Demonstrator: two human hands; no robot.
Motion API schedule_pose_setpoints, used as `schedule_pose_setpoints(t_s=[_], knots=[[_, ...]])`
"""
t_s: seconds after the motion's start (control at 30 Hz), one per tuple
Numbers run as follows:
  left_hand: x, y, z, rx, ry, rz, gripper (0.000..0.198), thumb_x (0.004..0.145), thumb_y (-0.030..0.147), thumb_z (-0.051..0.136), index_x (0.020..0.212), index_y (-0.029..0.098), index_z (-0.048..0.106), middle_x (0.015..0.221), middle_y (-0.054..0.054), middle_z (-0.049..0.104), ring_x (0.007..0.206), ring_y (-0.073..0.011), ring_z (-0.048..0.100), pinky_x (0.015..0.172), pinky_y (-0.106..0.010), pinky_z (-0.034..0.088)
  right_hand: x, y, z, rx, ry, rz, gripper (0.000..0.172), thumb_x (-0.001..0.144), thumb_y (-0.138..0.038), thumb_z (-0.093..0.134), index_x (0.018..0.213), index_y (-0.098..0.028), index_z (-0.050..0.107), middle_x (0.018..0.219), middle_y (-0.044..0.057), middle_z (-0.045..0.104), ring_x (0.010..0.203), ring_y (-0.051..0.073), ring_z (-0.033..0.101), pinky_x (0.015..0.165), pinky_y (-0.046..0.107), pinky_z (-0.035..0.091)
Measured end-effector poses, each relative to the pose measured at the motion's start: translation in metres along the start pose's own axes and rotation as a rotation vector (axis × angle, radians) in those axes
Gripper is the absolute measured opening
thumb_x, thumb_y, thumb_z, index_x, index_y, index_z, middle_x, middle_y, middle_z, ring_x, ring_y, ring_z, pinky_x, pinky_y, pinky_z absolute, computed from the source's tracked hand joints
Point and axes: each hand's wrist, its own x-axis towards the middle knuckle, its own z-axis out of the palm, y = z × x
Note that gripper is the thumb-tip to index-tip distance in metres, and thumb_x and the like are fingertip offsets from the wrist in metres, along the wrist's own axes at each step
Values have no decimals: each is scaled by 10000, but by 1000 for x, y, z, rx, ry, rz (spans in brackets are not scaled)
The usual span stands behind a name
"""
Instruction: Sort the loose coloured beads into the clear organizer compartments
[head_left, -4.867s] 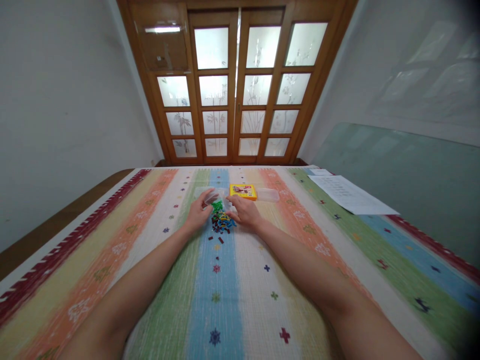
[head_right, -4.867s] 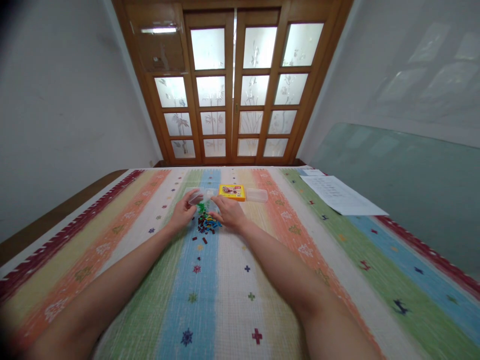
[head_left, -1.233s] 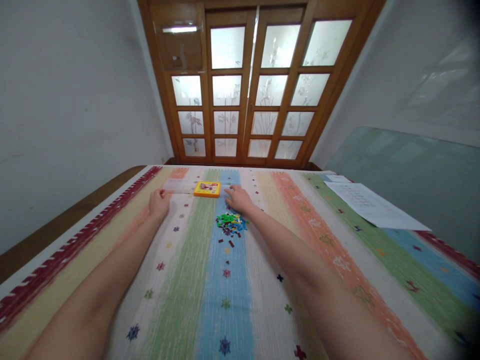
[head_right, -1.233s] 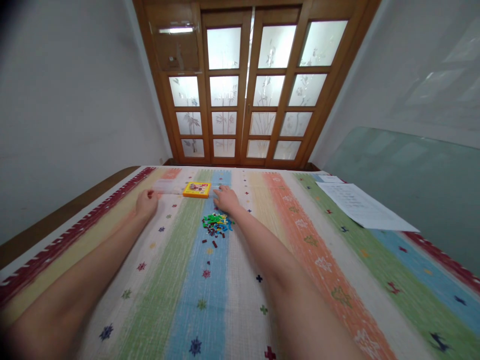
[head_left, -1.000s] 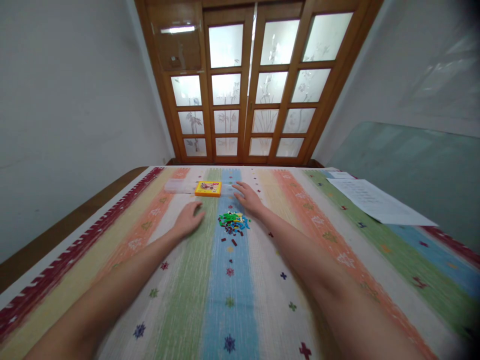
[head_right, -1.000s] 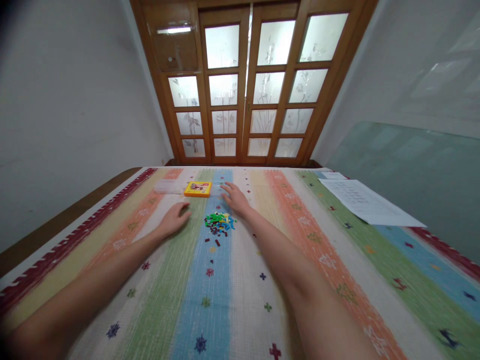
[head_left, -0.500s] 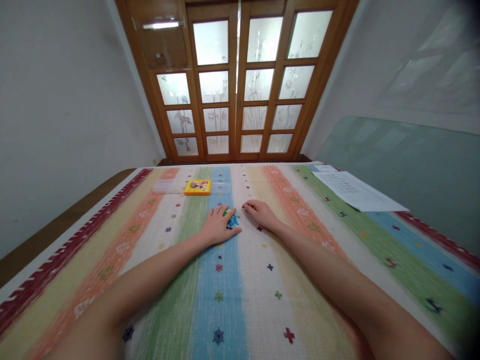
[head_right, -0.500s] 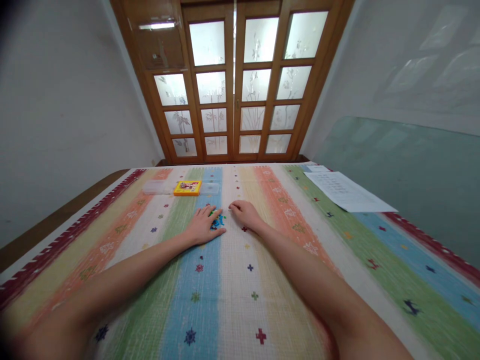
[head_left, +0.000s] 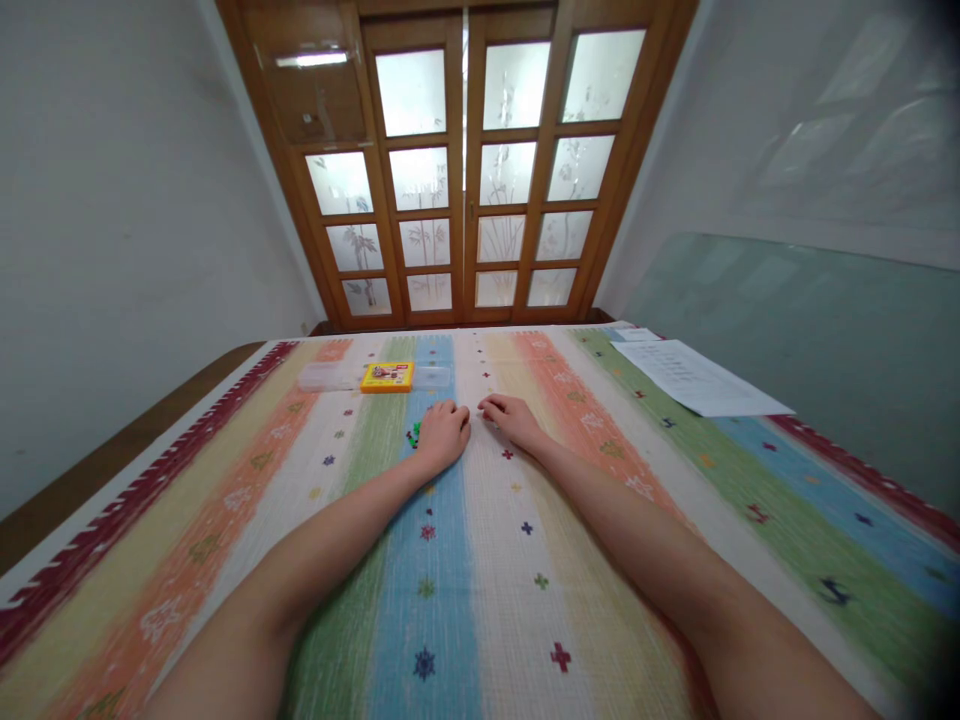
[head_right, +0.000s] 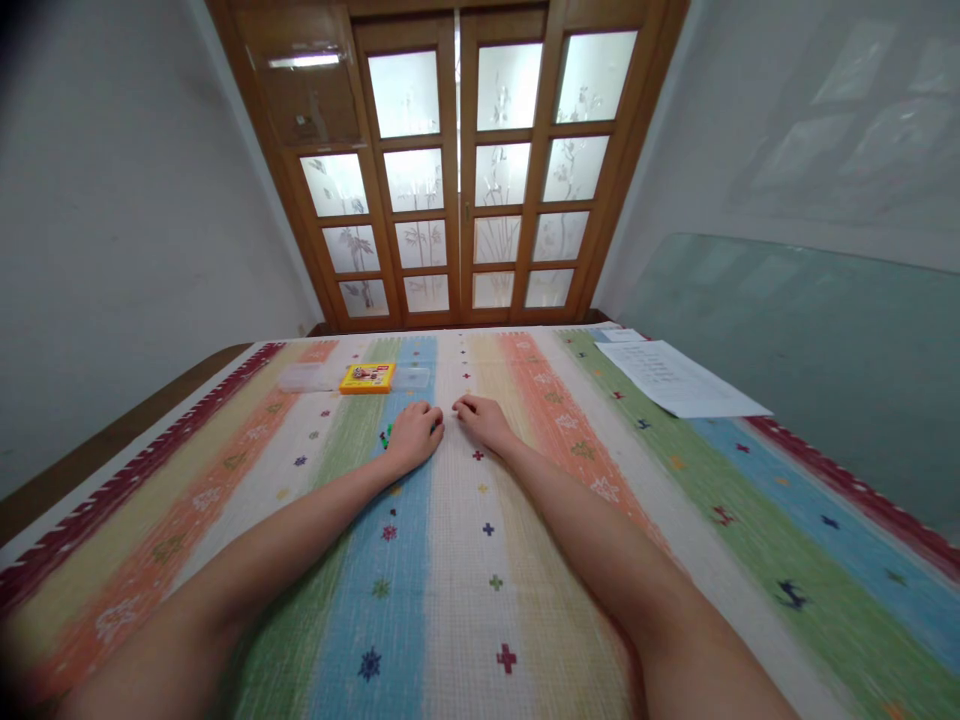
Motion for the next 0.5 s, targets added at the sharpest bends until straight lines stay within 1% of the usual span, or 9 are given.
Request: schedule_pose_setpoints(t_s=[0.1,0.27,0.37,0.5], knots=[[0,-4,0,38,16,-22,197,1005,315,515,1071,224,677,1147,-142,623,1126,-301,562,945,-443,448,0,1,0,5,-6,-6,286,962,-334,516,952,-197,767,874,43,768,848,194,700,816,293,508],[-1,-17,-2,75,-6,-44,222,1019,313,479,1060,222,677,1131,-144,625,1106,-302,570,907,-435,451,0,-1,-1,-1,-11,6,284,961,-345,518,944,-203,763,860,41,766,844,207,703,811,309,523],[-4,-30,-5,70,-10,-55,228,1021,314,472,1060,216,675,1139,-148,623,1120,-306,560,900,-428,451,-1,-4,-2,-14,-13,4,296,964,-363,512,940,-205,762,860,44,768,844,216,704,813,325,532],[-11,-53,-12,76,2,-78,238,1026,326,467,1043,220,680,1108,-131,627,1097,-287,561,912,-404,448,-3,-8,-4,-36,-23,-3,319,974,-382,500,951,-200,761,876,52,774,845,215,705,814,324,534]])
